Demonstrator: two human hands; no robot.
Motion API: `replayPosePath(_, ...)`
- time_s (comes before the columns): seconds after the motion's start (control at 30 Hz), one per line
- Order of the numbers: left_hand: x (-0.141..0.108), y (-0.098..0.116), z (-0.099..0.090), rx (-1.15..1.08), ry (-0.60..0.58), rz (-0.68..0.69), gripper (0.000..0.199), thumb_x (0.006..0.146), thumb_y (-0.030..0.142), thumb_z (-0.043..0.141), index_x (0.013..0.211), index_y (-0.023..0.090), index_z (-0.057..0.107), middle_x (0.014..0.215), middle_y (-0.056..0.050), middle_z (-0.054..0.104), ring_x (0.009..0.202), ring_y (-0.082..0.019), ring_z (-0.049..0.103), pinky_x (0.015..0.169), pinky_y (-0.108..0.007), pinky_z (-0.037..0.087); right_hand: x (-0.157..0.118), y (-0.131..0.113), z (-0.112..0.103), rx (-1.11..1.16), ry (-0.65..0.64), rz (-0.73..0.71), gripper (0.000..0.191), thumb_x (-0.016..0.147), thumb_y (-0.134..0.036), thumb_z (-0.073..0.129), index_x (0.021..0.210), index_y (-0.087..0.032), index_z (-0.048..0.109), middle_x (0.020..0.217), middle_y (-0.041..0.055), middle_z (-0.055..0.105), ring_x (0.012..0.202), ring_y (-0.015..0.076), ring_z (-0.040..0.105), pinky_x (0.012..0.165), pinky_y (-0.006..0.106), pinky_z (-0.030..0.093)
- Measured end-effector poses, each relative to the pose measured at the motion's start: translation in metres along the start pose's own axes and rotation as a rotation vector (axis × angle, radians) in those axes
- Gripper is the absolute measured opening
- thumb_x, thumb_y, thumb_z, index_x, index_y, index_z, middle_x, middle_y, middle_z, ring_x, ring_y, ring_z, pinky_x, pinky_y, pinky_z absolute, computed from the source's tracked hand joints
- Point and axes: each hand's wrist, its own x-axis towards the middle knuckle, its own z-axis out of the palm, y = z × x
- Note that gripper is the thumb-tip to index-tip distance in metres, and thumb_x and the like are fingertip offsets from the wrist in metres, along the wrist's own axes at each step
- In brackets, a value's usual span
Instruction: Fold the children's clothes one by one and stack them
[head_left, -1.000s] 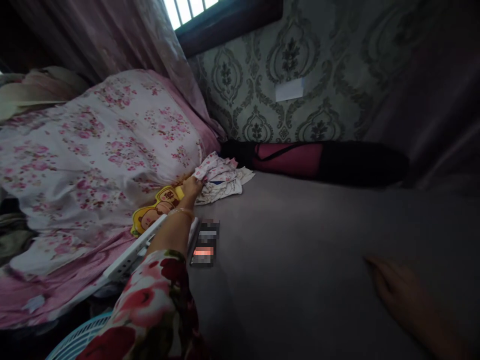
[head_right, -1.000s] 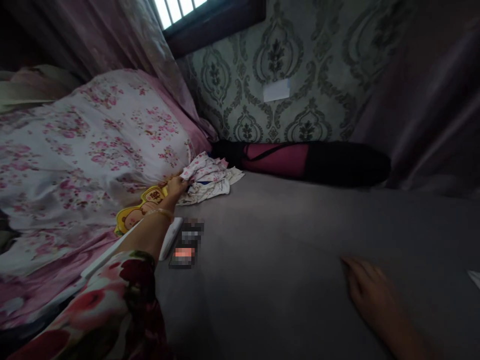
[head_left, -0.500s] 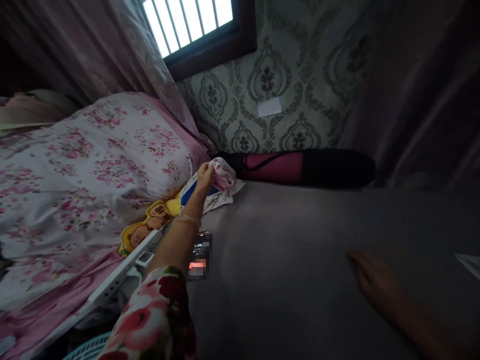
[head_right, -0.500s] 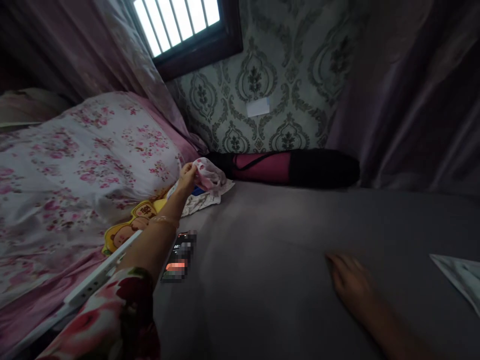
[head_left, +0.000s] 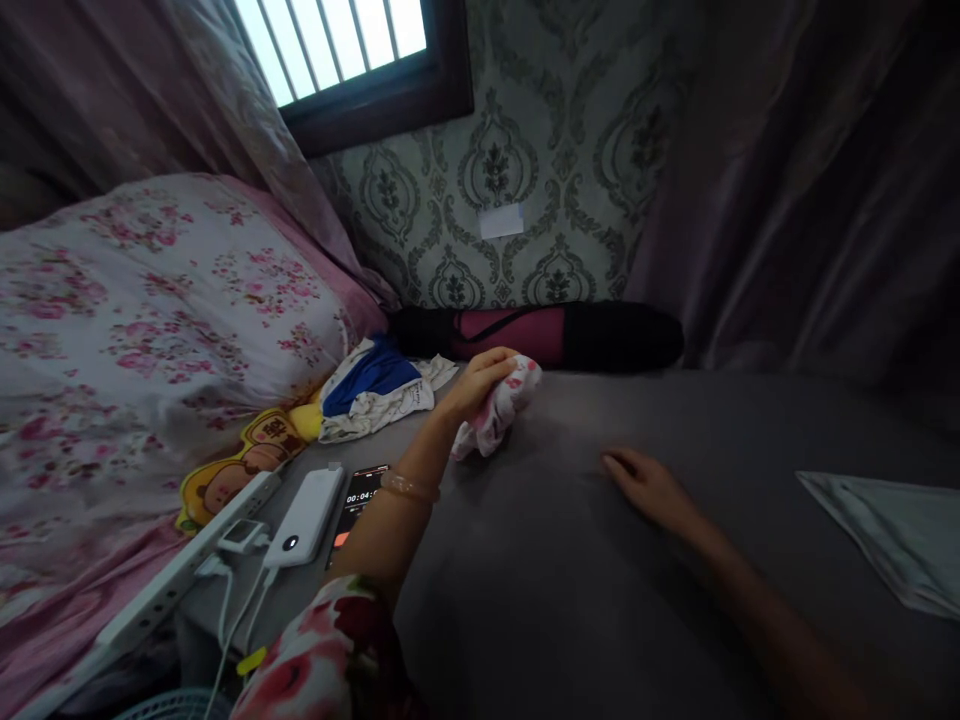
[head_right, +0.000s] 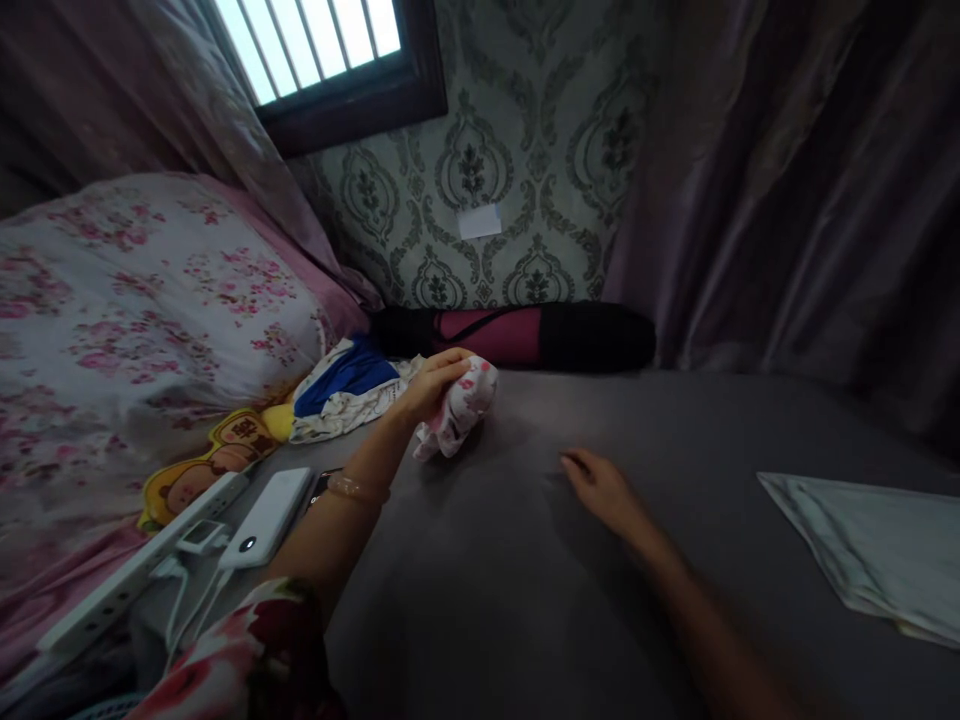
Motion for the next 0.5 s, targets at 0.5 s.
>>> replayPosePath(0.5,-0.017,-0.058,0.045,-0.16,0.168,-0.104,0.018,0.067,0.029,0.07,0.076,0.014,0.067,0.071,0.001,0.06,0.067,-0.011,0.052,0.065,-0.021,0.04,0.031,-0.044,-0.007,0.4,-0.504,-0.007,0.045,0.076,-0.058,0.064,0.095,-0.018,0.074,0.094,0.0073,0.073,0.095,0.0277,0.066,0.092,0.041,0.05)
